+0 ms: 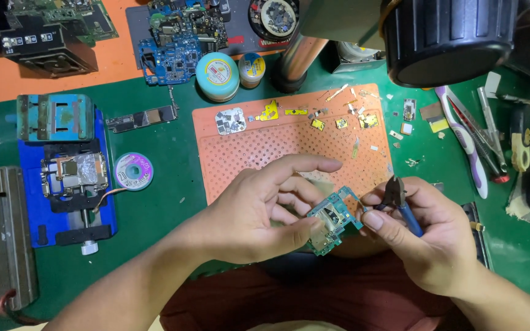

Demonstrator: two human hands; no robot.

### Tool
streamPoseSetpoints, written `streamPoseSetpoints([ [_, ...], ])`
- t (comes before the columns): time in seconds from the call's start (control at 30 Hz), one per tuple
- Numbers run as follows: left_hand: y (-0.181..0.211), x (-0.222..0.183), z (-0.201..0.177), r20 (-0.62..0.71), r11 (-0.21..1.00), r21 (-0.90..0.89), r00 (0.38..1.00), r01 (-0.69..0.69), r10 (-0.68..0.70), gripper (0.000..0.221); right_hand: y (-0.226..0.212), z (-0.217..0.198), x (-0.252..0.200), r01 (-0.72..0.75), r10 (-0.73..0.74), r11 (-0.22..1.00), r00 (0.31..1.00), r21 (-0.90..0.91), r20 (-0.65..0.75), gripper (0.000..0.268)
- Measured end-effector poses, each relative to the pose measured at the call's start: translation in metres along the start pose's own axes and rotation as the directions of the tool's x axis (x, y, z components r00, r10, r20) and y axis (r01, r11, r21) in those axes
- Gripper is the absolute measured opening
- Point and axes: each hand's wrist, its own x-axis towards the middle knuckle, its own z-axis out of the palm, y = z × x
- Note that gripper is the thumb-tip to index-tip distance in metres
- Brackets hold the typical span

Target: Using precision pliers to remove metal shielding and components from a mobile phone motherboard on a repair bench.

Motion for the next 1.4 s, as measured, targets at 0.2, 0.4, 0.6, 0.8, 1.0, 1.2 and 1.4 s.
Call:
streamPoseSetpoints([
  [0.2, 0.003, 0.003, 0.003, 0.088, 0.998, 0.065, 0.996, -0.021, 0.015, 0.066, -0.001, 0.001, 0.001, -0.013, 0.013, 1.0, 0.999, 0.01, 0.038, 0.025],
  [0.4, -0.003, 0.002, 0.01, 0.079, 0.994, -0.105, 0.996, 0.037, -0.029, 0.071, -0.004, -0.001, 0.002, -0.072, 0.065, 0.992, 0.996, 0.103, 0.068, 0.025],
  [0.6, 0.001, 0.001, 0.01, 0.094, 0.996, -0.049, 0.993, 0.072, -0.067, 0.069, -0.017, 0.001, 0.0, 0.097, -0.082, 0.986, 0.99, -0.135, 0.114, 0.022],
  [0.8, 0.005, 0.005, 0.007, -0.118, 0.899, 0.433, 0.993, 0.072, -0.023, 0.048, -0.043, 0.009, 0.01, 0.383, -0.361, 0.721, 0.919, -0.578, 0.159, 0.026],
  [1.0, 0.009, -0.007, -0.001, -0.037, 0.36, 0.932, 0.983, -0.03, 0.179, 0.053, -0.053, -0.004, 0.01, 0.514, -0.342, 0.523, 0.857, -0.68, 0.384, 0.028],
  [1.2, -0.006, -0.013, -0.021, 0.06, 0.444, 0.87, 0.941, -0.213, 0.333, 0.047, -0.047, 0.013, 0.01, 0.586, -0.296, 0.262, 0.805, -0.767, 0.514, 0.043],
  [1.4, -0.021, -0.014, -0.023, 0.036, 0.333, 0.928, 0.933, -0.164, 0.358, 0.043, -0.048, 0.036, 0.023, 0.603, -0.286, -0.337, 0.666, -0.723, 0.689, 0.042],
])
